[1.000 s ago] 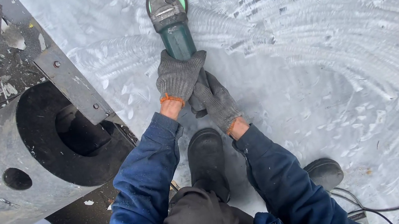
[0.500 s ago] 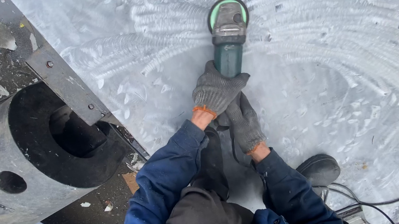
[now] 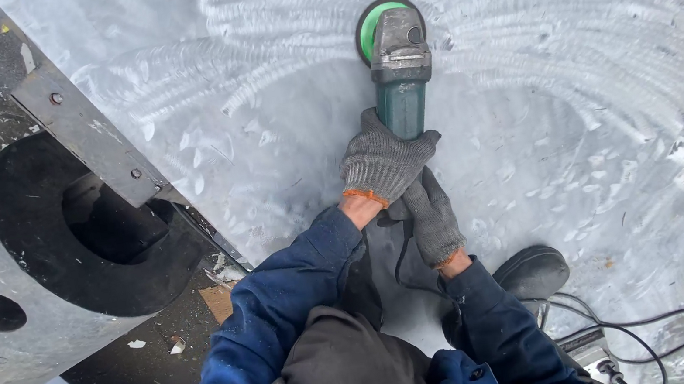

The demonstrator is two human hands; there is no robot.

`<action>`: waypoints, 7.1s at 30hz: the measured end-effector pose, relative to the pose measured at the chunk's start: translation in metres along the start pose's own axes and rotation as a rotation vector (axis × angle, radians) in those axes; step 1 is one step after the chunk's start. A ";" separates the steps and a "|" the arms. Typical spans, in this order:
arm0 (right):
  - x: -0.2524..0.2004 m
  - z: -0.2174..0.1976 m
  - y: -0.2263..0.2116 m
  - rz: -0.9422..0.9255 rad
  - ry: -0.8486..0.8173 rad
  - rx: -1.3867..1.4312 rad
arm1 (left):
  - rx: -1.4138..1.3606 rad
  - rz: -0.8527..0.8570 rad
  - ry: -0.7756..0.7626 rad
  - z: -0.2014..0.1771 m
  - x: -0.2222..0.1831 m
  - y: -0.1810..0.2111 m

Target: Using an angle grinder to smooth or finish the surface of a large metal plate.

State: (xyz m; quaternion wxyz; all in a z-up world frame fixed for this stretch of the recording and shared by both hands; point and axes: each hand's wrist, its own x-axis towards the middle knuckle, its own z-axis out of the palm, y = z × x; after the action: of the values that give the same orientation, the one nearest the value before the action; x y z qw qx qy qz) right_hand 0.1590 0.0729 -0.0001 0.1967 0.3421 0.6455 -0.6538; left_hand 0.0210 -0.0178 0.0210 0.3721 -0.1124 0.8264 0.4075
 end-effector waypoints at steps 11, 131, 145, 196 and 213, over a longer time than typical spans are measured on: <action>-0.005 0.008 0.011 -0.015 -0.083 -0.193 | -0.201 0.000 0.154 -0.002 -0.016 -0.052; -0.103 0.049 -0.019 -0.457 -0.525 -1.460 | -0.197 -0.369 0.503 0.118 -0.262 -0.326; -0.059 -0.040 -0.035 -0.298 0.124 -1.298 | -0.345 -0.165 0.547 0.130 -0.258 -0.336; -0.082 0.057 -0.026 -0.419 -0.381 -1.498 | -0.245 -0.181 0.540 0.140 -0.264 -0.350; -0.097 0.076 -0.014 -0.463 -0.462 -1.557 | -0.331 -0.063 0.554 0.132 -0.254 -0.348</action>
State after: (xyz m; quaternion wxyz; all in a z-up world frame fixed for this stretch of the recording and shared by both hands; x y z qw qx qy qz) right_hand 0.2014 -0.0179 0.0725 0.3647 -0.1745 0.9092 -0.0995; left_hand 0.4378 -0.1717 -0.0562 0.1222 -0.3037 0.8148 0.4785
